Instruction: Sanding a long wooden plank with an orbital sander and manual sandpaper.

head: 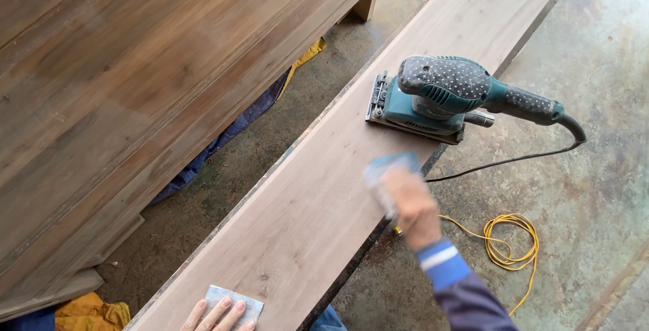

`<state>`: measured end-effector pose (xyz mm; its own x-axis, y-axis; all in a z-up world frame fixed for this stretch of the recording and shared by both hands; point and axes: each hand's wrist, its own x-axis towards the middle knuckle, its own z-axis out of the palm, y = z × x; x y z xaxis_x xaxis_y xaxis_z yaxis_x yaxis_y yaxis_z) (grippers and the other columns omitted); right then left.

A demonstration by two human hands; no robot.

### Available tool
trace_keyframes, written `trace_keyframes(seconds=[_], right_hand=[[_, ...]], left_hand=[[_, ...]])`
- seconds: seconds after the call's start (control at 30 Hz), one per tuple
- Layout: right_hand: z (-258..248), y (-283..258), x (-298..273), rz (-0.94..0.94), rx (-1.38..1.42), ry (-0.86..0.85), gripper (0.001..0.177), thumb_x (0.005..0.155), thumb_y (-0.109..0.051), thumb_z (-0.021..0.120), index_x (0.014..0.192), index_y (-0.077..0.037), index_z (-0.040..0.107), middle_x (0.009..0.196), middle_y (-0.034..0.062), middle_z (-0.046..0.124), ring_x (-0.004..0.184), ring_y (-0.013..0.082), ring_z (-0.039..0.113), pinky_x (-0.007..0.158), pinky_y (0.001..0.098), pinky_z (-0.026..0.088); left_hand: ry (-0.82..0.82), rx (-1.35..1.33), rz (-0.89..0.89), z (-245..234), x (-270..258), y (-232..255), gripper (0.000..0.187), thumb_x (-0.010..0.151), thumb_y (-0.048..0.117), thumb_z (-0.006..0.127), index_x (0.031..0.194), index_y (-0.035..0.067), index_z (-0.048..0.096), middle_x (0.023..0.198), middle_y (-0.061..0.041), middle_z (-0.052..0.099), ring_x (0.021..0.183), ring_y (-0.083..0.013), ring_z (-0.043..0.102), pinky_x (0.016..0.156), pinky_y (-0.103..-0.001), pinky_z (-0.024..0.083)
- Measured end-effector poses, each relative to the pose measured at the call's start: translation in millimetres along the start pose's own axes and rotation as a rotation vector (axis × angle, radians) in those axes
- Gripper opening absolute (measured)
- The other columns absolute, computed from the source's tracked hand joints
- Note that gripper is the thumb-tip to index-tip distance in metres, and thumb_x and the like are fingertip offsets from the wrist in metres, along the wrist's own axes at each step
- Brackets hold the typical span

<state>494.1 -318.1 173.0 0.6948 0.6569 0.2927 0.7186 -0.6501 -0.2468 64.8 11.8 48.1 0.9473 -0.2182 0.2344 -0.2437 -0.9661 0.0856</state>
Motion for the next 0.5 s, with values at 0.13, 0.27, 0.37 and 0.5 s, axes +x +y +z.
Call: trace_keyframes(seconds=[0.13, 0.27, 0.37, 0.5], right_hand=[[20, -57, -26, 0.319, -0.081, -0.254, 0.018, 0.101, -0.026, 0.065, 0.106, -0.009, 0.069, 0.102, 0.0122, 0.074, 0.088, 0.0226, 0.074, 0.078, 0.0366, 0.064], [-9, -129, -28, -0.328, 0.161, -0.005, 0.04, 0.086, -0.012, 0.067, 0.124, 0.0, 0.065, 0.125, 0.0202, 0.069, 0.119, 0.0321, 0.068, 0.098, 0.0476, 0.059], [10, -44, 2, -0.257, 0.099, -0.015, 0.036, 0.086, -0.01, 0.069, 0.122, -0.003, 0.067, 0.122, 0.0182, 0.071, 0.114, 0.0305, 0.07, 0.094, 0.0439, 0.061], [31, -21, 14, 0.181, -0.117, -0.158, 0.025, 0.094, -0.022, 0.062, 0.113, -0.009, 0.07, 0.108, 0.0128, 0.074, 0.097, 0.0237, 0.074, 0.083, 0.0352, 0.066]], left_hand=[[-0.022, -0.044, -0.052, -26, 18, 0, 0.041, 0.093, 0.045, 0.057, 0.133, 0.048, 0.053, 0.135, 0.009, 0.06, 0.128, -0.0148, 0.051, 0.112, -0.05, 0.037], [-0.04, -0.039, 0.012, -36, 28, -5, 0.043, 0.098, 0.041, 0.051, 0.14, 0.045, 0.05, 0.143, 0.006, 0.056, 0.134, -0.0162, 0.047, 0.117, -0.05, 0.03], [-0.01, -0.048, 0.055, -49, 40, -4, 0.046, 0.101, 0.04, 0.047, 0.147, 0.041, 0.047, 0.149, 0.004, 0.051, 0.139, -0.0173, 0.042, 0.121, -0.05, 0.025], [-0.026, -0.09, 0.059, -65, 53, -3, 0.049, 0.101, 0.043, 0.043, 0.15, 0.037, 0.043, 0.153, 0.002, 0.046, 0.143, -0.0187, 0.037, 0.12, -0.05, 0.019]])
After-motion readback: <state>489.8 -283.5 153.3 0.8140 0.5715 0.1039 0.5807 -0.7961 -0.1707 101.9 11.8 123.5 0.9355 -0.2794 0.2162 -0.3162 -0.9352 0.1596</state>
